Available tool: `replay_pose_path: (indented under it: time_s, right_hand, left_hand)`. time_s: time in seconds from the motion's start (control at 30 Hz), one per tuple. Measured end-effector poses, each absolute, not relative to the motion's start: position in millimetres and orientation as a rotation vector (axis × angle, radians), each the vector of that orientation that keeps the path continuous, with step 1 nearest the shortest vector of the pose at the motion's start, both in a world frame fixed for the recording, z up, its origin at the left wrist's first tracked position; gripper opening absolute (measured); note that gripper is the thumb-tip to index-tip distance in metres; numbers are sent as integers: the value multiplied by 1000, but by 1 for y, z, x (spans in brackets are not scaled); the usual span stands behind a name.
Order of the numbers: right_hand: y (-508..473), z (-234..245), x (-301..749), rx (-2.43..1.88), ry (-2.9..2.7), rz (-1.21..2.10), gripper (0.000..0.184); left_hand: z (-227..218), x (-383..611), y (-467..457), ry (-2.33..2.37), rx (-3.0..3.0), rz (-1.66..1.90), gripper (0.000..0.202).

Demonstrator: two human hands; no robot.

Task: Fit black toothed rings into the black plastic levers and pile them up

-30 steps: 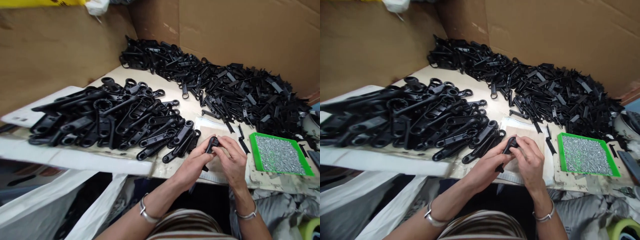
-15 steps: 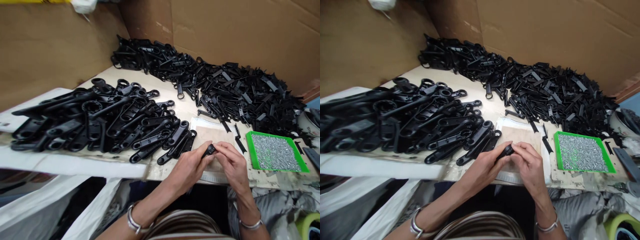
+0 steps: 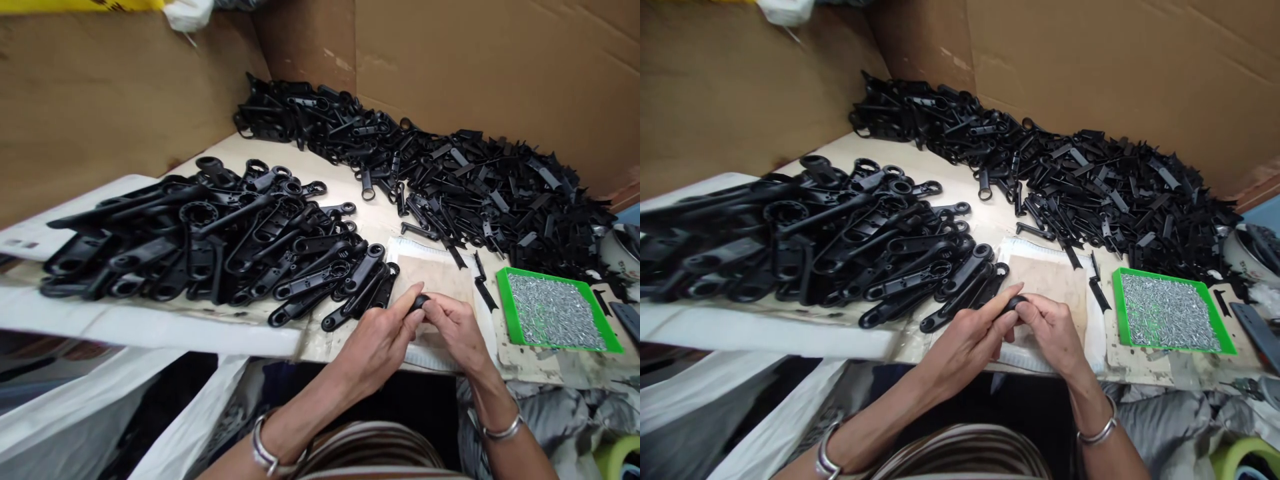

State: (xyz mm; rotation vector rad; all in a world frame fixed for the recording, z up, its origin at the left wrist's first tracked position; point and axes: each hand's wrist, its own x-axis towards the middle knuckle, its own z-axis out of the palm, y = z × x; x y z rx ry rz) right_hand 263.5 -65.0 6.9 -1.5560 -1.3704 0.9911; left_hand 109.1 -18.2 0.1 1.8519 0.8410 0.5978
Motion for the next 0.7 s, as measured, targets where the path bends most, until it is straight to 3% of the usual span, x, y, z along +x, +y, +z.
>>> replay_pose_path:
  time_s: [0.23,0.37,0.57,0.7]
  right_hand:
    - [-60,26,263,-1623,-1604,853,40]
    - [-48,38,292,-1716,-1941,879,33]
    - [1,51,385,-2517,-1972,-75,30]
    - [25,43,411,-2602,-1978,-166,31]
  left_hand:
    - [1,102,-14,788,1885,808,40]
    - [-6,97,-16,821,2358,1100,32]
    - [-3,86,-6,1029,2898,1244,36]
    - [-3,78,12,1316,2999,1151,40]
